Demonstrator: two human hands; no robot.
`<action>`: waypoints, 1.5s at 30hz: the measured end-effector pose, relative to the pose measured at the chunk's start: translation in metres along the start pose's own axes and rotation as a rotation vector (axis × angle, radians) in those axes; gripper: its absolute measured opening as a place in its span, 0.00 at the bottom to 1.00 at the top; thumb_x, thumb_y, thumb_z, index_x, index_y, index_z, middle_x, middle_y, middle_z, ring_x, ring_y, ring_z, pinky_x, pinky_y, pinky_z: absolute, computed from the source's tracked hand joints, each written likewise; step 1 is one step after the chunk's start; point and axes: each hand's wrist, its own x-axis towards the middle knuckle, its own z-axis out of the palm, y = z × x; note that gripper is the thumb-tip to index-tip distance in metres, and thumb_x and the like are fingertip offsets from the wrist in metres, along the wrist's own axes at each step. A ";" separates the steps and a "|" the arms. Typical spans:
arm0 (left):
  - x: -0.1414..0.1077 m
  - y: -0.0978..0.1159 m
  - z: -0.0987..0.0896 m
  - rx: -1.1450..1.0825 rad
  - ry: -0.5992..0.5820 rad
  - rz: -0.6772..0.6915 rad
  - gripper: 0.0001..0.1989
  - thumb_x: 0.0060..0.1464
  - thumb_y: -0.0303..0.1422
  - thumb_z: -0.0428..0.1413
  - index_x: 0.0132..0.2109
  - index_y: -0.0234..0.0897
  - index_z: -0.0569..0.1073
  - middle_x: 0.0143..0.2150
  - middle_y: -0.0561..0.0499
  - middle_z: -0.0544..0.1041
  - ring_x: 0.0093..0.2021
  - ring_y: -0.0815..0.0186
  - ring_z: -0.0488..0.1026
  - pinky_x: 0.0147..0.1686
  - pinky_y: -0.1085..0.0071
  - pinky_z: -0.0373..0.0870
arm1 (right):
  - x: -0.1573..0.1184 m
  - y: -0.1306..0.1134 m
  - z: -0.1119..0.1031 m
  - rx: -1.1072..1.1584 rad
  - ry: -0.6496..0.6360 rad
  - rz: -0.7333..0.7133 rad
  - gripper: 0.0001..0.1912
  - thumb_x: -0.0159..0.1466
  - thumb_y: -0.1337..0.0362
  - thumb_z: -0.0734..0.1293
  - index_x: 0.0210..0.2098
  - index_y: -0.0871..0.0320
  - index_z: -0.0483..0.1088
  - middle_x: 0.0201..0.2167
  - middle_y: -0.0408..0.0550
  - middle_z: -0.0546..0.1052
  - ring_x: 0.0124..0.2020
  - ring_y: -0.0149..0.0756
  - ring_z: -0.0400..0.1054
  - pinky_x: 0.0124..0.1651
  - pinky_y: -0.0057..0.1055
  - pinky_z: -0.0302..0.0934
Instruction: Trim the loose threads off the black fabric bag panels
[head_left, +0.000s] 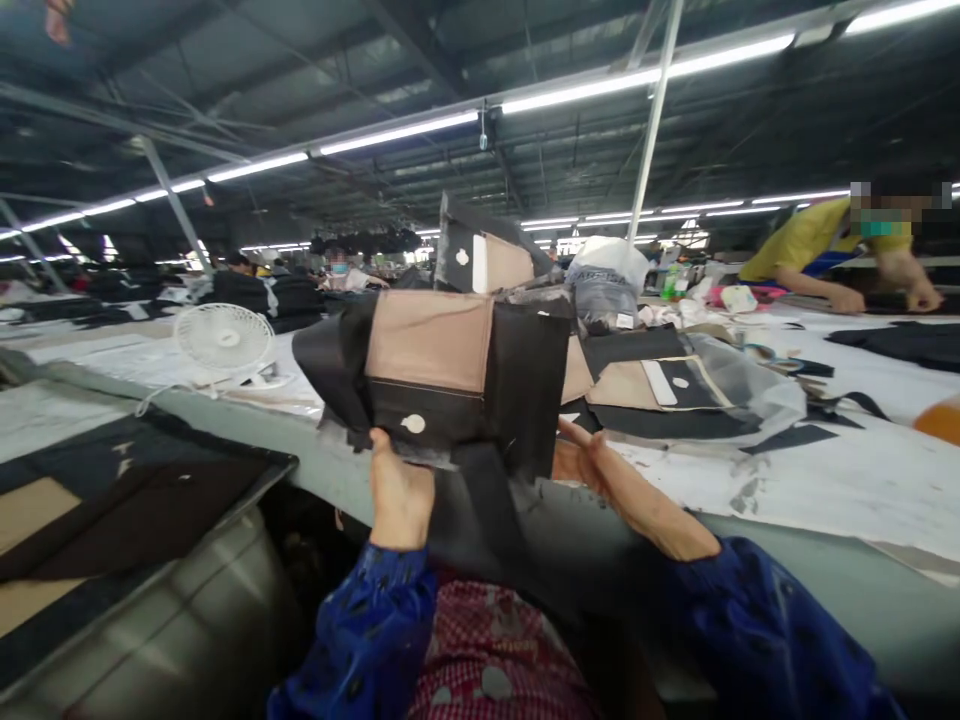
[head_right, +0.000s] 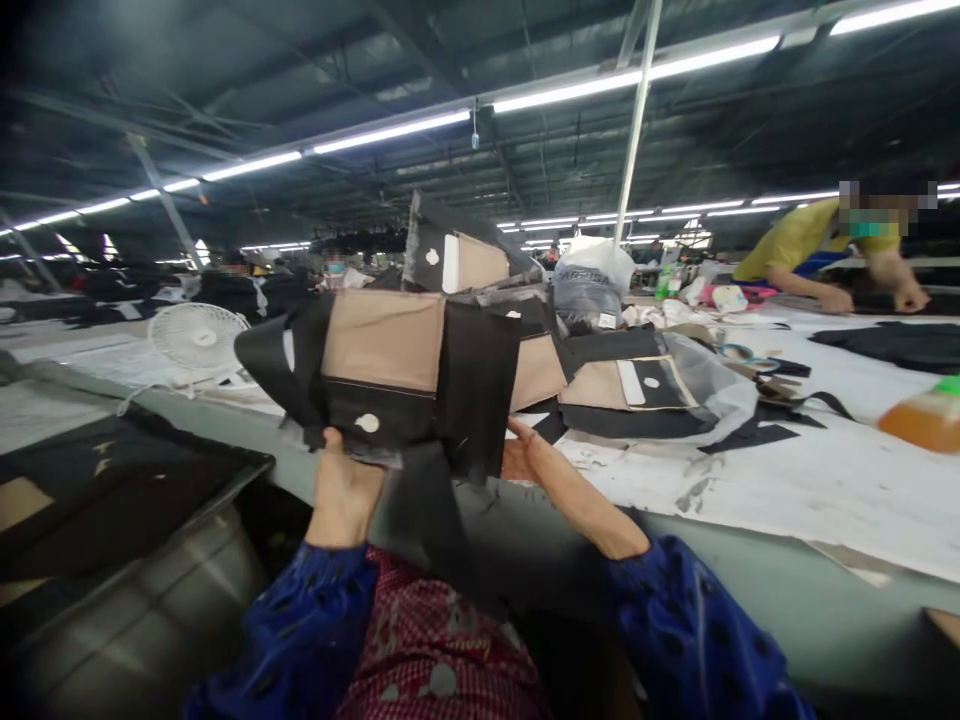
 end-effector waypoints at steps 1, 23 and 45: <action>-0.001 -0.011 -0.001 -0.021 0.058 -0.065 0.20 0.68 0.38 0.36 0.57 0.40 0.66 0.48 0.48 0.77 0.45 0.67 0.75 0.43 0.70 0.74 | -0.002 0.001 0.001 0.007 0.031 0.029 0.42 0.60 0.32 0.52 0.63 0.52 0.55 0.54 0.57 0.72 0.51 0.46 0.71 0.51 0.44 0.68; -0.021 -0.064 -0.041 0.428 -0.251 -0.313 0.11 0.52 0.30 0.60 0.26 0.27 0.72 0.23 0.45 0.77 0.15 0.71 0.71 0.13 0.79 0.64 | -0.014 -0.006 0.026 0.042 -0.190 0.129 0.27 0.62 0.50 0.65 0.59 0.48 0.63 0.56 0.52 0.69 0.29 0.28 0.69 0.27 0.26 0.63; -0.022 -0.048 -0.049 0.296 -0.179 -0.335 0.02 0.52 0.26 0.55 0.31 0.31 0.69 0.23 0.47 0.77 0.22 0.63 0.76 0.25 0.69 0.73 | -0.009 -0.001 0.013 -1.035 -0.126 -0.541 0.27 0.59 0.79 0.56 0.56 0.56 0.60 0.61 0.53 0.65 0.63 0.39 0.56 0.61 0.46 0.57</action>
